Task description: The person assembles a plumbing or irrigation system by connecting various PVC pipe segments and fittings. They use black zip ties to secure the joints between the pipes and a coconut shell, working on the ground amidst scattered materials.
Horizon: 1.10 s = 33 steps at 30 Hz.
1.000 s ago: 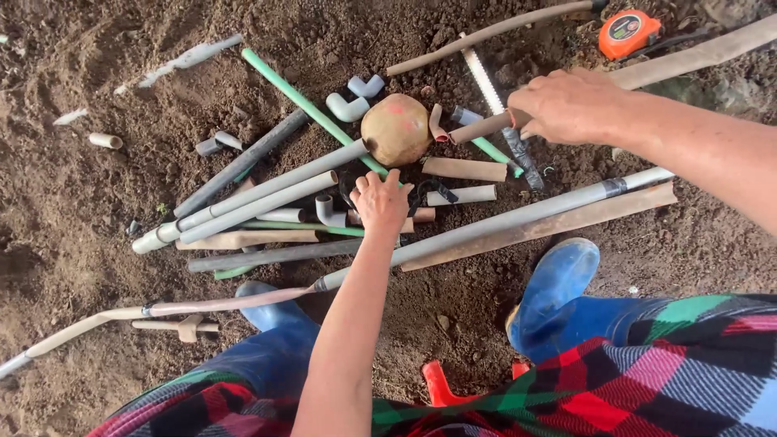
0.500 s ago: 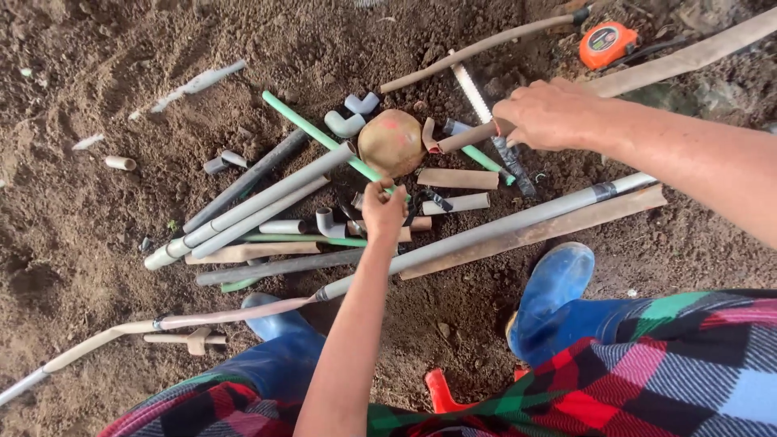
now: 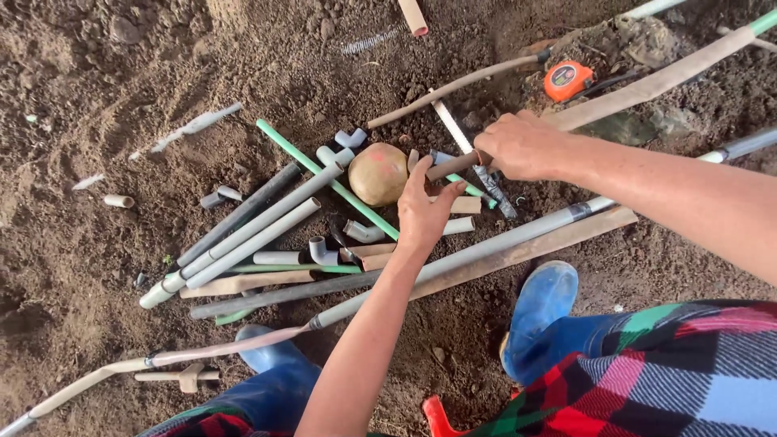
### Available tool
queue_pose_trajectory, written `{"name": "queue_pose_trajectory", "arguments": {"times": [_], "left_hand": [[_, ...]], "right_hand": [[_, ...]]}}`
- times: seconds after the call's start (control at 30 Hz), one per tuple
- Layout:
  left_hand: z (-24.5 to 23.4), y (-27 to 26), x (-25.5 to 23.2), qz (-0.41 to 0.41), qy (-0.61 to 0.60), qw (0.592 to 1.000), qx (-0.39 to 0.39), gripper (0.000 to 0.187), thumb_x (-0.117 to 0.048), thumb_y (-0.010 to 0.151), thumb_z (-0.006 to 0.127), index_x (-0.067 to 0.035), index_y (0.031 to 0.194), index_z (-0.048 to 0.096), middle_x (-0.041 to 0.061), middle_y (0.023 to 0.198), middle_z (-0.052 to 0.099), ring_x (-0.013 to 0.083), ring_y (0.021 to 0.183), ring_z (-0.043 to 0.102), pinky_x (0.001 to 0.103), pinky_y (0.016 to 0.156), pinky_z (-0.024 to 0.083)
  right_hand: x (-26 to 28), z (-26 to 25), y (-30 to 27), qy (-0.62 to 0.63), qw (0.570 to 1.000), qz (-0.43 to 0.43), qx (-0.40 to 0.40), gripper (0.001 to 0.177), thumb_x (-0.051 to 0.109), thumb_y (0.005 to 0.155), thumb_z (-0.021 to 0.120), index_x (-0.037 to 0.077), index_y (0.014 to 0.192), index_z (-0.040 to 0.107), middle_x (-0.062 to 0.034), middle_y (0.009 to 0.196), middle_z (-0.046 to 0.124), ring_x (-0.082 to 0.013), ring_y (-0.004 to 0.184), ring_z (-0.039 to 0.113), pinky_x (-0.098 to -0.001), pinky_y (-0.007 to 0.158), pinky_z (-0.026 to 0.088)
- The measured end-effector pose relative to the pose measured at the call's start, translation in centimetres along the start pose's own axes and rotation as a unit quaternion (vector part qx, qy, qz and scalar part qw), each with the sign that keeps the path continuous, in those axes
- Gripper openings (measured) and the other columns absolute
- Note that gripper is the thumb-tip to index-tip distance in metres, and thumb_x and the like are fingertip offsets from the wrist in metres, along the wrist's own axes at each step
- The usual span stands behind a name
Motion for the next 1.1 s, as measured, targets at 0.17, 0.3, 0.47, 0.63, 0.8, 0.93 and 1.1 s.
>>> {"name": "queue_pose_trajectory", "arguments": {"times": [0.17,0.3,0.47,0.63,0.8,0.93,1.1], "left_hand": [[-0.3,1.9,3.1,0.038,0.063,0.996,-0.053,0.033,-0.025,0.088,0.064,-0.010,0.116,0.058,0.012,0.098,0.068,0.0254,0.096,0.066,0.039,0.079,0.057],[-0.2,2.4,3.4,0.100,0.084,0.987,-0.094,0.027,-0.023,0.084,0.069,-0.010,0.106,0.062,0.014,0.092,0.068,0.0300,0.092,0.067,0.040,0.074,0.058],[-1.7,1.0,1.7,0.126,0.108,0.980,-0.113,0.029,-0.030,0.083,0.070,-0.011,0.104,0.063,0.012,0.092,0.068,0.0267,0.090,0.067,0.039,0.078,0.057],[-2.8,2.6,4.0,0.119,0.088,0.985,-0.091,0.034,-0.030,0.080,0.075,-0.017,0.109,0.063,0.011,0.090,0.069,0.0262,0.088,0.068,0.037,0.074,0.057],[-1.1,1.1,3.3,0.072,0.039,0.996,-0.026,0.061,-0.031,0.079,0.073,-0.013,0.132,0.049,0.016,0.099,0.066,0.0260,0.092,0.066,0.039,0.077,0.055],[-1.6,1.6,8.5,0.042,0.086,0.995,-0.014,0.065,-0.026,0.078,0.072,-0.012,0.135,0.043,0.016,0.109,0.064,0.0265,0.099,0.065,0.040,0.082,0.055],[2.6,2.6,21.0,0.152,0.377,0.914,-0.002,0.024,-0.035,0.078,0.069,-0.031,0.101,0.065,-0.007,0.090,0.062,0.0188,0.085,0.064,0.036,0.072,0.056]], "right_hand": [[-1.1,2.1,0.7,-0.020,0.998,-0.039,-0.037,0.017,0.022,0.093,0.048,0.013,0.100,0.060,-0.0046,0.087,0.063,-0.0252,0.103,0.059,-0.0392,0.092,0.045],[-1.1,2.7,1.1,-0.006,0.998,-0.051,-0.035,0.017,0.017,0.092,0.044,0.017,0.098,0.060,-0.0026,0.081,0.061,-0.0244,0.098,0.059,-0.0378,0.088,0.047],[-0.6,0.3,0.2,0.011,0.997,-0.053,-0.052,0.012,0.020,0.091,0.052,0.016,0.100,0.059,-0.0030,0.085,0.060,-0.0241,0.102,0.057,-0.0384,0.088,0.046],[-0.4,0.9,0.3,0.002,0.999,-0.027,-0.025,0.016,0.024,0.091,0.055,0.016,0.105,0.059,-0.0028,0.097,0.064,-0.0216,0.108,0.055,-0.0384,0.093,0.043],[0.4,-0.2,-0.6,-0.009,1.000,0.001,0.000,0.021,0.026,0.090,0.056,0.016,0.109,0.060,-0.0028,0.102,0.065,-0.0222,0.110,0.056,-0.0382,0.093,0.045],[-0.5,0.4,-0.1,0.032,0.999,0.000,0.007,0.018,0.027,0.092,0.054,0.018,0.106,0.060,-0.0033,0.101,0.064,-0.0221,0.108,0.056,-0.0366,0.088,0.045],[-0.7,1.4,0.1,0.002,1.000,0.002,0.023,0.027,0.036,0.090,0.055,0.016,0.108,0.060,-0.0063,0.102,0.064,-0.0249,0.111,0.056,-0.0383,0.091,0.045]]}}
Point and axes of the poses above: each hand's wrist, its own y-axis towards the middle knuckle, its own z-axis out of the palm, x = y × z, the point moved 10 cm from there along y, towards the middle knuckle
